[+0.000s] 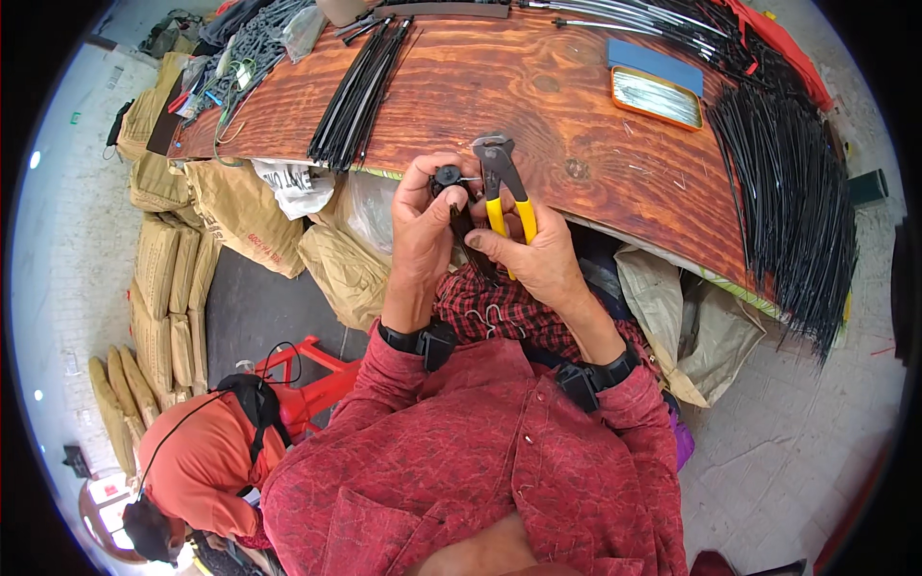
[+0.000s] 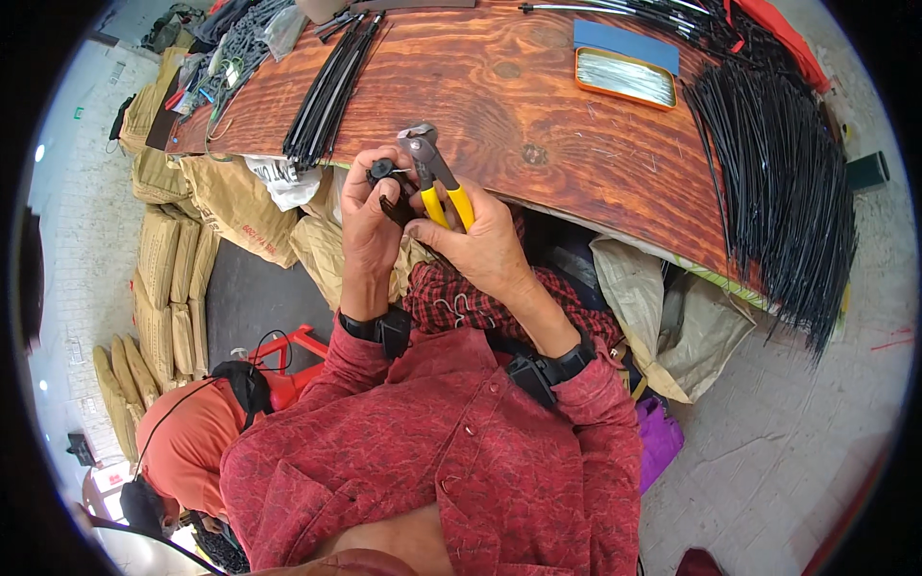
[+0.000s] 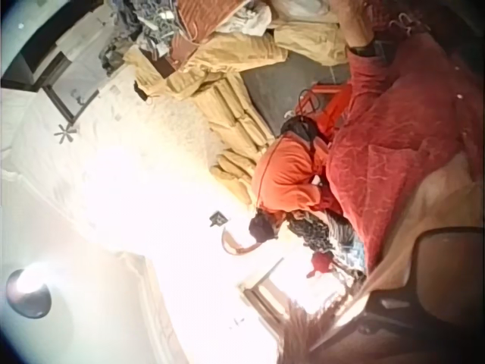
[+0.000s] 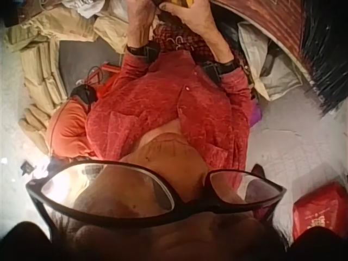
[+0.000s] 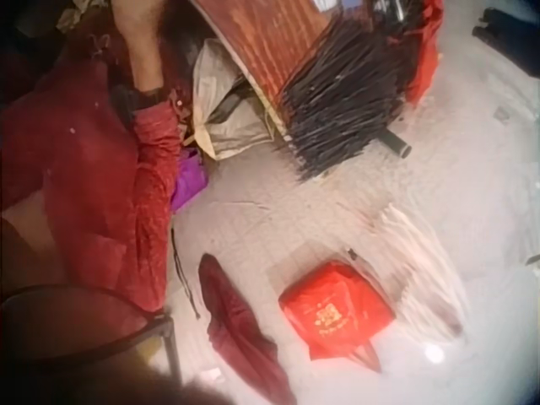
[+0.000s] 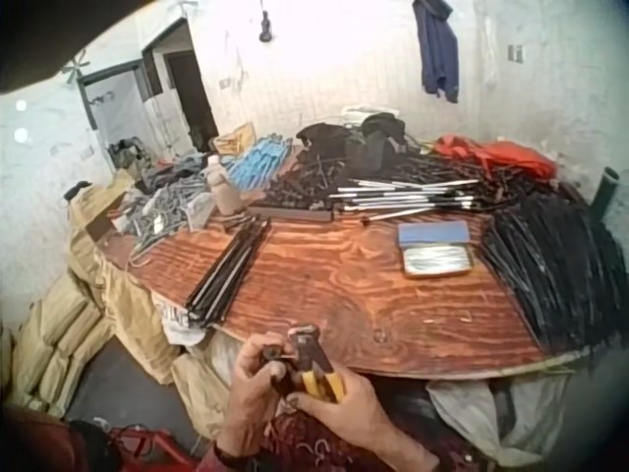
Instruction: The person is assembling electrical wire harnesses by trimming wires with pliers and organizing them at a workbench.
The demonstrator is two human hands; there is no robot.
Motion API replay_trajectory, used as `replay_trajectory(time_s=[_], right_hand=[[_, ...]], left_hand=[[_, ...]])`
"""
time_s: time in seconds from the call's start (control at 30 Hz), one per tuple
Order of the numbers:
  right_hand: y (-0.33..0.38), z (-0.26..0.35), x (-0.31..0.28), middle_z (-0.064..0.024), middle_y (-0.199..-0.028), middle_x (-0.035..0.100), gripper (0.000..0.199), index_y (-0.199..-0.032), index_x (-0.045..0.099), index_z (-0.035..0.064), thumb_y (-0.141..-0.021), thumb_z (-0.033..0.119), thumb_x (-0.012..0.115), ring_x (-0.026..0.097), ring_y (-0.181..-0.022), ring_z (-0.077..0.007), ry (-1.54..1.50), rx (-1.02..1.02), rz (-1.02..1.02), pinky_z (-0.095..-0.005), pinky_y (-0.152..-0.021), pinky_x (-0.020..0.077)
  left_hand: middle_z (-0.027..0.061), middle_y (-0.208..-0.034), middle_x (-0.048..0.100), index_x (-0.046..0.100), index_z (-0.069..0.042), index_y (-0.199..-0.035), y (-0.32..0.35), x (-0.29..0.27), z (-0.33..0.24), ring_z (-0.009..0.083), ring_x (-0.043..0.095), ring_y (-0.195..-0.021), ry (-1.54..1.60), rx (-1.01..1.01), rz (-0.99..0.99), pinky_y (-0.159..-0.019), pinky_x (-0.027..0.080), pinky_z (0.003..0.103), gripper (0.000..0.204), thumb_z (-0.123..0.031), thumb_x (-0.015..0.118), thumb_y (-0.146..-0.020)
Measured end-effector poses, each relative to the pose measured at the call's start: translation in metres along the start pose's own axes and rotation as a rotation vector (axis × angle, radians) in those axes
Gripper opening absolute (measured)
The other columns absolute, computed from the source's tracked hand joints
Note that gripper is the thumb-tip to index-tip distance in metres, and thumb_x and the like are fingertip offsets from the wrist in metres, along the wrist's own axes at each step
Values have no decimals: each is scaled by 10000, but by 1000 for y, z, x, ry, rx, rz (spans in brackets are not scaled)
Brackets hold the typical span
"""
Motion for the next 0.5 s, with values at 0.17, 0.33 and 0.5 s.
replay_trajectory(time_s=[0.17,0.33,0.5], right_hand=[[-2,-10,3,-15,-995,705,469,-1214,643,45,-790,88,836,617,-911,-85,52,-75,-44,-266,-852,508],[-8,-12,0,-12,-982,696,440,-1198,638,38,-804,81,828,620,-894,-81,73,-69,-29,-254,-819,513],[-9,-13,1,11,-925,673,362,-1162,639,28,-841,61,803,616,-830,-66,112,-26,-120,-229,-752,521]], left_hand=[[68,-1059,627,578,-24,-1155,1,-6,2,148,614,-961,-9,-84,-74,-845,547,279,303,-58,717,-887],[68,-1075,603,564,-41,-1186,3,-8,5,162,619,-956,-34,-79,-62,-804,560,277,363,-207,737,-914],[72,-1082,604,553,-32,-1208,1,-6,7,168,616,-984,14,-49,6,-819,548,297,412,-278,726,-927]])
Point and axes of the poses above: each hand's wrist, its own y-axis away from the middle knuckle, its own x-axis out of the palm, z = x × y, the point moved 4 cm from there along -y, towards the middle knuckle
